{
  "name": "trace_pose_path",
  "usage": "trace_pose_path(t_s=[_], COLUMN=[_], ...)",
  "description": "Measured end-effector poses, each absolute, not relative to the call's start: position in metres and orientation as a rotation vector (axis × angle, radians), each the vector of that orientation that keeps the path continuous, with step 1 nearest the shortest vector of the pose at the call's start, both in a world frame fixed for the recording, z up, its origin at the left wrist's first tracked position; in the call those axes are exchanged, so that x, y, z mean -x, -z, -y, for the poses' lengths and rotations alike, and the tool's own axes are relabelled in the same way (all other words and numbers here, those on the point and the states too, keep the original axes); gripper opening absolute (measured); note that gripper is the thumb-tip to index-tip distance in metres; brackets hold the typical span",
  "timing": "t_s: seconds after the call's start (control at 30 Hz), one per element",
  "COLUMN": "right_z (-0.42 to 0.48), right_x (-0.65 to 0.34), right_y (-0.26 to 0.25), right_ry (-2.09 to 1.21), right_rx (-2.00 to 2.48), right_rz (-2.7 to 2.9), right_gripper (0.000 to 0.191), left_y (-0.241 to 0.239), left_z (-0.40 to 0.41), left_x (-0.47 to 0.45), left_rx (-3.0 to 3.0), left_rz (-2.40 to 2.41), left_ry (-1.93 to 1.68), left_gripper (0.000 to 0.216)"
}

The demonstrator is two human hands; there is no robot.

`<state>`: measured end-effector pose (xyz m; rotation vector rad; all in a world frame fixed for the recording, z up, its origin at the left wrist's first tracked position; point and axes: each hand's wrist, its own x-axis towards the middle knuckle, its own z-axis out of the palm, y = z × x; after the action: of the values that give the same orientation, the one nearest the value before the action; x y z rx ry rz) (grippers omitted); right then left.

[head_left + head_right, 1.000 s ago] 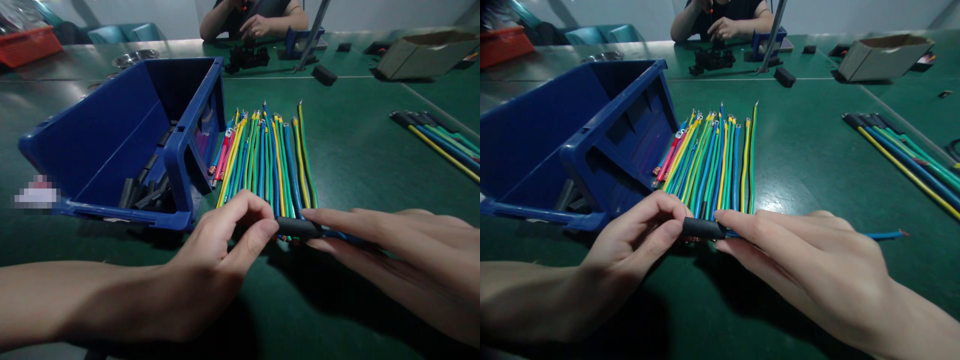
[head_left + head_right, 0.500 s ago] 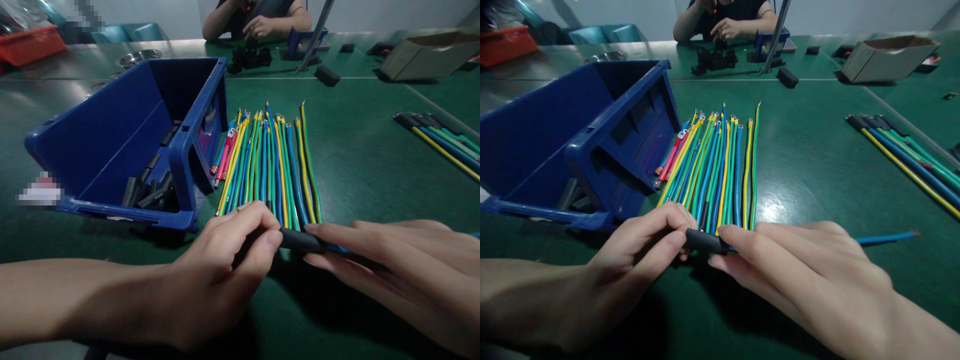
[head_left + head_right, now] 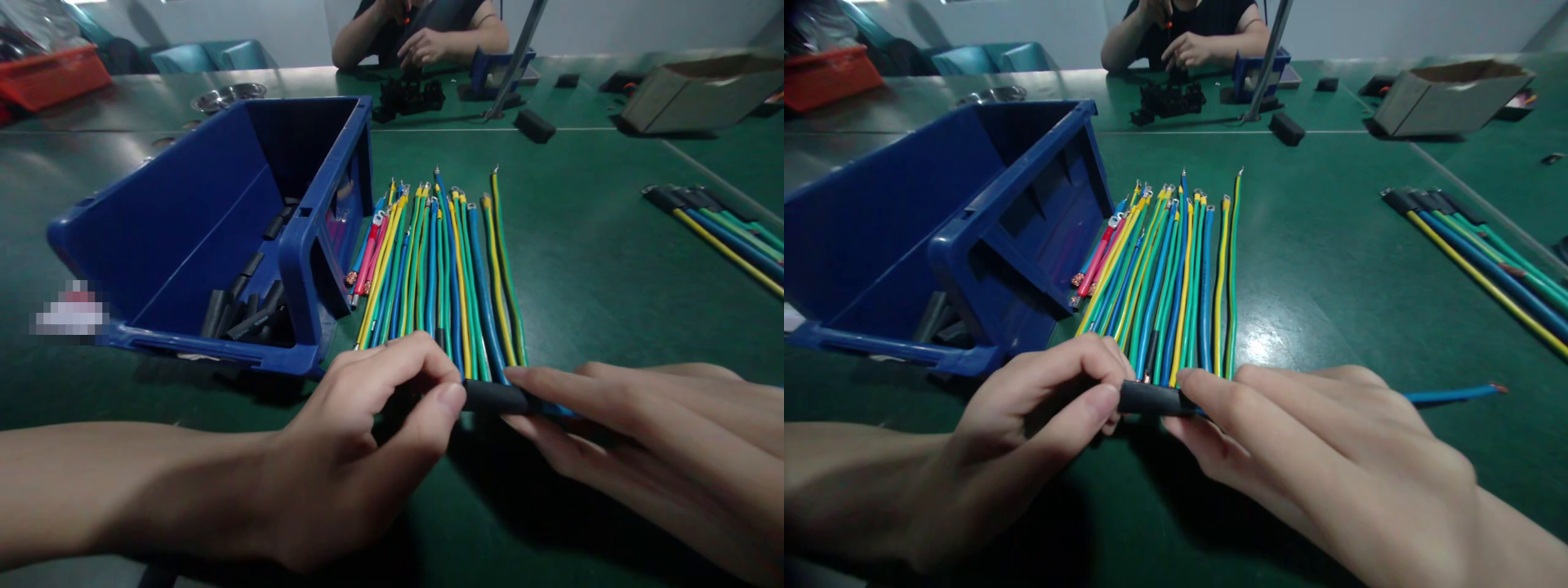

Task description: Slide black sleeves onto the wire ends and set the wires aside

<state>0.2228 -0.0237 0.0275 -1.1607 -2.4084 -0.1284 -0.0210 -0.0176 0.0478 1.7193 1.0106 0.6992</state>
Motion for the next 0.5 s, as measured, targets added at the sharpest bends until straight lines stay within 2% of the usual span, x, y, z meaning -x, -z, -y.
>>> trace_pose_path(t_s=[0.5], right_z=[0.012], right_x=[-0.233], right_y=[-0.036], right_ry=[0.170], right_rx=[0.918], right_rz=[2.454], right_gripper=[0.015], left_y=[-0.032], left_z=[0.027], left_x=[0.024], left_rx=[-1.656], left_rz=[-1.058], left_ry=[-0.811], left_gripper=[0.022])
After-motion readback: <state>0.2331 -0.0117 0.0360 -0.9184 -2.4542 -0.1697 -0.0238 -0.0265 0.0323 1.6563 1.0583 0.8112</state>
